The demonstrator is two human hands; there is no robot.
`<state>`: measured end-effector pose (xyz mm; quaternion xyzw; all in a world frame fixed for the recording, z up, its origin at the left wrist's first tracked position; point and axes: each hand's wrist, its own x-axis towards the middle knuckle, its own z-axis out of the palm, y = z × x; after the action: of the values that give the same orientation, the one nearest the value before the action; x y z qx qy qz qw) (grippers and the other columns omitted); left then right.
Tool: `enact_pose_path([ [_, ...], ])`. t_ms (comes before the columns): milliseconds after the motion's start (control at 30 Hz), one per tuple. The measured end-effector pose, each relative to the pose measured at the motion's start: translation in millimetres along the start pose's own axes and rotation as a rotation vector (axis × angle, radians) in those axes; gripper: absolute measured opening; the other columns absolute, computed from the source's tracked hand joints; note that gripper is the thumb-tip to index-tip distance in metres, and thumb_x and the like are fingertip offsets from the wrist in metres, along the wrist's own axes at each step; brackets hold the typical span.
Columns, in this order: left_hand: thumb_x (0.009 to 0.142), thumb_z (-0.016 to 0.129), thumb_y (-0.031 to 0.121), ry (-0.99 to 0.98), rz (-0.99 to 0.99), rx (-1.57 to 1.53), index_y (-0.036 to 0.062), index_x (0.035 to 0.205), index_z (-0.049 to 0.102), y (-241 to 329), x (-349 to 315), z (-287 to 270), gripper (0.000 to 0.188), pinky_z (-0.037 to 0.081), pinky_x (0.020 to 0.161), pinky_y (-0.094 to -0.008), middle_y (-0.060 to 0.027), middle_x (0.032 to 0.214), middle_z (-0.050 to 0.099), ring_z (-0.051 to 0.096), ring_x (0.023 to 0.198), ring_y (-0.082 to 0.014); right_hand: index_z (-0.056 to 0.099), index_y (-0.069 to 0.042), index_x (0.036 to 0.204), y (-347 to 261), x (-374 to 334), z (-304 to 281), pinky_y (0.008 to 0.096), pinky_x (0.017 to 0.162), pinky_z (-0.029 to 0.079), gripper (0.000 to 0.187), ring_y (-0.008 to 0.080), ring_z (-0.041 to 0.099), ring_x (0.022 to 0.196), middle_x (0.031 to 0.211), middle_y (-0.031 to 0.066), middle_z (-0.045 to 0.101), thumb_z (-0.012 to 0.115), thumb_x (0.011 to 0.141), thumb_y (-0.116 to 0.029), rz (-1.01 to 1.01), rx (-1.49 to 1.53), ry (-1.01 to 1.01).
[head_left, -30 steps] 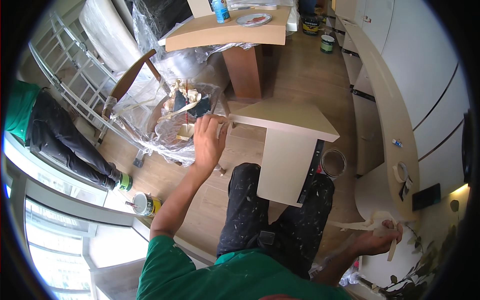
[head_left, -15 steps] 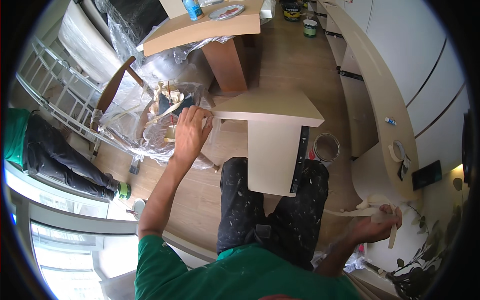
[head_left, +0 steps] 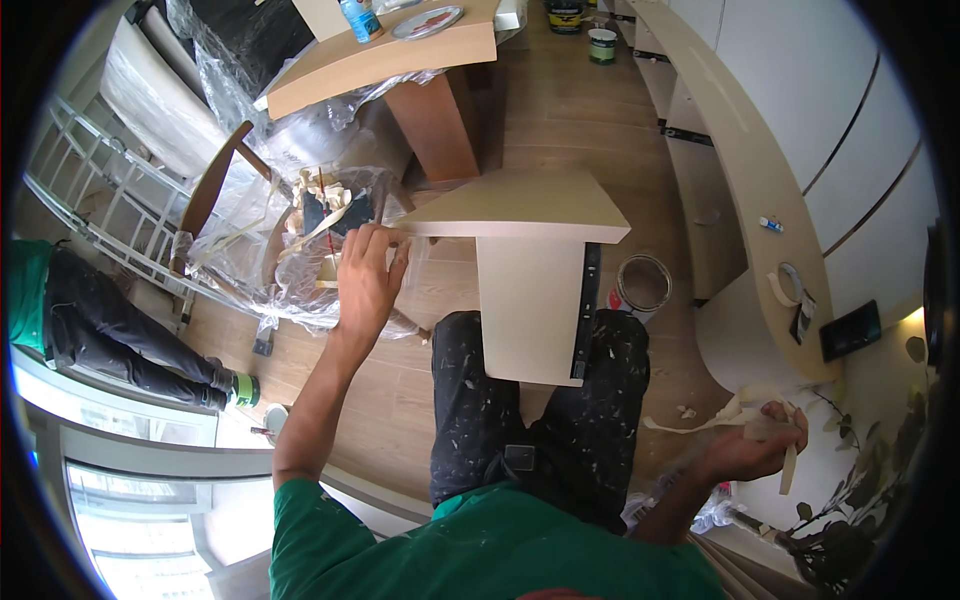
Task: The person uses a paintbrush to apply a substance to the edges of a wooden board, then peels off protective tape from the edges of a small wooden cabinet, using a tool to assist with the peeling.
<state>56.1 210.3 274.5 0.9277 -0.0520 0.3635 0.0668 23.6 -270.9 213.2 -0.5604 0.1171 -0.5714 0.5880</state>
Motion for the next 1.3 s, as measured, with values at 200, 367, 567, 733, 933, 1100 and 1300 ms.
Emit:
enact_pose_path([
  [200, 0.085, 0.078, 0.005, 0.034, -0.075, -0.045, 0.0022, 0.100, 0.071, -3, 5, -11, 0.017, 0.050, 0.084, -0.0440, -0.0125, 0.100, 0.068, 0.063, 0.095, -0.0348, 0.056, 0.004, 0.120, 0, -3, 3, 0.0406, 0.090, 0.047, 0.036, 0.0209, 0.054, 0.085, 0.093, 0.0123, 0.058, 0.043, 0.111, -0.029, 0.003, 0.018, 0.002],
  [367, 0.081, 0.081, 0.005, -0.007, 0.001, -0.038, 0.0030, 0.098, 0.070, -16, 8, -9, 0.020, 0.050, 0.080, -0.0414, -0.0088, 0.097, 0.066, 0.061, 0.090, -0.0310, 0.056, 0.005, 0.121, 3, -4, 3, 0.0413, 0.091, 0.047, 0.038, 0.0212, 0.055, 0.085, 0.090, 0.0121, 0.058, 0.042, 0.112, -0.029, 0.031, 0.020, -0.007],
  [567, 0.083, 0.078, 0.002, -0.137, 0.089, 0.026, 0.0022, 0.096, 0.069, -12, 23, -19, 0.015, 0.051, 0.084, -0.0427, -0.0111, 0.098, 0.066, 0.063, 0.094, -0.0332, 0.055, 0.005, 0.122, 8, -1, -2, 0.0407, 0.093, 0.046, 0.042, 0.0216, 0.055, 0.085, 0.089, 0.0122, 0.058, 0.042, 0.112, -0.033, -0.020, -0.006, -0.022],
  [733, 0.081, 0.079, 0.002, -0.146, 0.135, -0.003, 0.0032, 0.095, 0.067, -20, 21, -18, 0.018, 0.049, 0.085, -0.0422, -0.0095, 0.096, 0.063, 0.061, 0.093, -0.0316, 0.054, 0.005, 0.123, 13, 2, -7, 0.0407, 0.093, 0.045, 0.044, 0.0217, 0.054, 0.087, 0.091, 0.0125, 0.058, 0.042, 0.113, -0.036, -0.007, -0.046, -0.047],
  [933, 0.081, 0.077, -0.001, -0.256, 0.121, -0.007, 0.0018, 0.095, 0.066, -21, 30, -21, 0.019, 0.049, 0.089, -0.0429, -0.0112, 0.098, 0.065, 0.062, 0.096, -0.0339, 0.054, 0.005, 0.121, 16, 3, -8, 0.0414, 0.091, 0.044, 0.045, 0.0215, 0.053, 0.087, 0.092, 0.0125, 0.058, 0.042, 0.113, -0.038, 0.013, -0.015, -0.060],
  [1100, 0.075, 0.077, -0.003, -0.298, 0.172, -0.015, 0.0015, 0.093, 0.065, -30, 38, -21, 0.022, 0.049, 0.088, -0.0431, -0.0110, 0.096, 0.064, 0.060, 0.094, -0.0328, 0.054, 0.005, 0.118, 22, 8, -10, 0.0412, 0.088, 0.050, 0.047, 0.0230, 0.056, 0.085, 0.089, 0.0132, 0.059, 0.039, 0.113, -0.040, -0.016, -0.093, -0.080],
  [1300, 0.067, 0.079, -0.003, -0.323, 0.192, 0.029, 0.0028, 0.092, 0.063, -32, 38, -16, 0.030, 0.047, 0.087, -0.0431, -0.0106, 0.094, 0.063, 0.060, 0.094, -0.0328, 0.054, 0.005, 0.115, 20, 7, -7, 0.0409, 0.087, 0.046, 0.048, 0.0227, 0.054, 0.083, 0.087, 0.0134, 0.058, 0.043, 0.112, -0.041, -0.058, -0.080, -0.071],
])
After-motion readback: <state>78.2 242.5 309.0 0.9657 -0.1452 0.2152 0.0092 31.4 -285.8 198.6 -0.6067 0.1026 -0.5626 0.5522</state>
